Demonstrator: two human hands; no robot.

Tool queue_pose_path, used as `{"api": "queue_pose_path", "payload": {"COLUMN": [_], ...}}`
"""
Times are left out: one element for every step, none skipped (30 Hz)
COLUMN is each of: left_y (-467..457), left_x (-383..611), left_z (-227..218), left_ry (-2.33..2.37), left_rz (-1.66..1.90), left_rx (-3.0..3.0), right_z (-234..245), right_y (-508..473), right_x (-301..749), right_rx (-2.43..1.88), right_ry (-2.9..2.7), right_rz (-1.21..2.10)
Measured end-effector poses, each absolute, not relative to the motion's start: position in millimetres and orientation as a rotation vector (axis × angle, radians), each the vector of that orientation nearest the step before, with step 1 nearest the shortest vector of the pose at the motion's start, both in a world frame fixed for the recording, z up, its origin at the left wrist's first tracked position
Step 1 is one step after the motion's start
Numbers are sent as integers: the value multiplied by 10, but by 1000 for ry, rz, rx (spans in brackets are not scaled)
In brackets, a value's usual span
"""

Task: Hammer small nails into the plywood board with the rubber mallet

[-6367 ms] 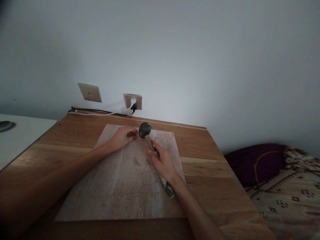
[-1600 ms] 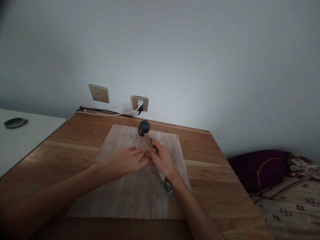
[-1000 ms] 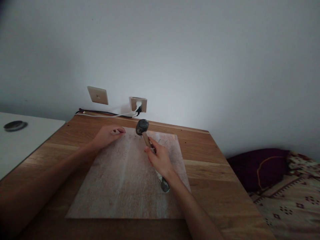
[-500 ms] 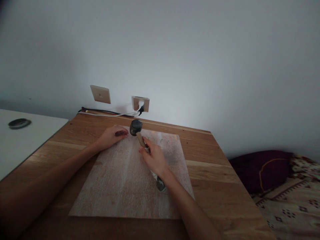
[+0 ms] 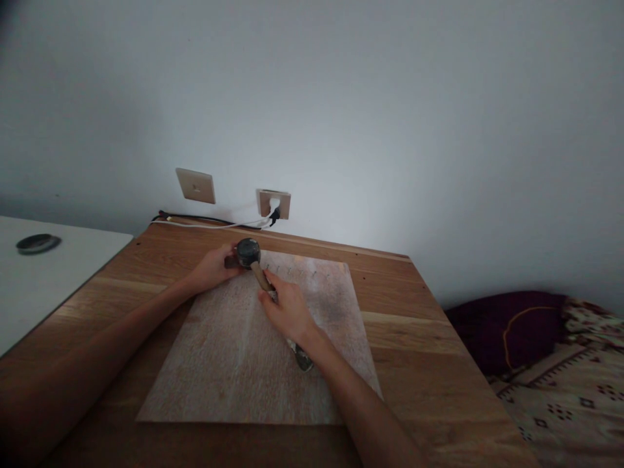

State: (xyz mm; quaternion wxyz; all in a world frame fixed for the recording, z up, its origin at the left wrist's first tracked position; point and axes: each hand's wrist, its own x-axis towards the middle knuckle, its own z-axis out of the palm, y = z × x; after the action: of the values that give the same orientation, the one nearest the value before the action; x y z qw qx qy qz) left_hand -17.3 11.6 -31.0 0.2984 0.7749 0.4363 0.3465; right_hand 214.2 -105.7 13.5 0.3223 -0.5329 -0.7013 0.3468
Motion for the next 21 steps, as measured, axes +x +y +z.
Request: {"api": "queue_pose_path", "payload": {"left_y": [120,122,121,116,108,94,73,42,-2,-64,-145,-247,-371,-512,-667,-827,-986,-1137,-1272,-1390,-1487], "left_x": [-183,-195,-210,-225,-238,-246,-248,-240,-223,-197,-164,-127,-91,-60,-38,-27,-30,-46,-73,-107,-145], "left_z": [-316,-319,-315,-301,-276,-238,-186,-122,-47,33,116,195,268,329,375,404,416,411,392,360,321], "left_ry": [1127,1095,1080,1089,1121,1169,1221,1270,1313,1351,1378,1390,1391,1379,1379,1417,1480,1569,1665,1739,1785], "left_rz": [913,906,899,892,888,887,885,881,870,845,797,719,615,486,360,277,220,170,118,69,24], "left_rx": [2049,2039,2035,2040,2053,2073,2101,2137,2183,2243,2315,2395,2473,2538,2580,2594,2594,2585,2562,2527,2491], "right_z": [129,118,104,87,69,52,37,26,18,13,12,12,12,11,6,-2,-13,-27,-43,-61,-78], "right_y": [-1097,-1153,-1225,-1314,-1415,-1526,-1640,-1753,-1859,-1953,-2030,-2090,-2130,-2152,-2159,-2153,-2137,-2115,-2091,-2068,-2049], "right_x": [2152,2170,2196,2231,2276,2328,2386,2446,2505,2559,2607,2646,2675,2694,2703,2701,2689,2668,2641,2609,2577], "right_rx": [-1383,-1360,-1329,-1292,-1260,-1240,-1232,-1253,-1299,-1356,-1417,-1472,-1521,-1562,-1597,-1628,-1658,-1685,-1706,-1724,-1743], "right_ry": [-1777,-1681,-1572,-1474,-1406,-1374,-1385,-1402,-1408,-1411,-1407,-1401,-1399,-1399,-1401,-1404,-1413,-1432,-1465,-1516,-1580], "right_rz": [993,1088,1175,1242,1276,1280,1261,1214,1140,1057,977,909,861,828,801,773,740,707,672,635,595]}}
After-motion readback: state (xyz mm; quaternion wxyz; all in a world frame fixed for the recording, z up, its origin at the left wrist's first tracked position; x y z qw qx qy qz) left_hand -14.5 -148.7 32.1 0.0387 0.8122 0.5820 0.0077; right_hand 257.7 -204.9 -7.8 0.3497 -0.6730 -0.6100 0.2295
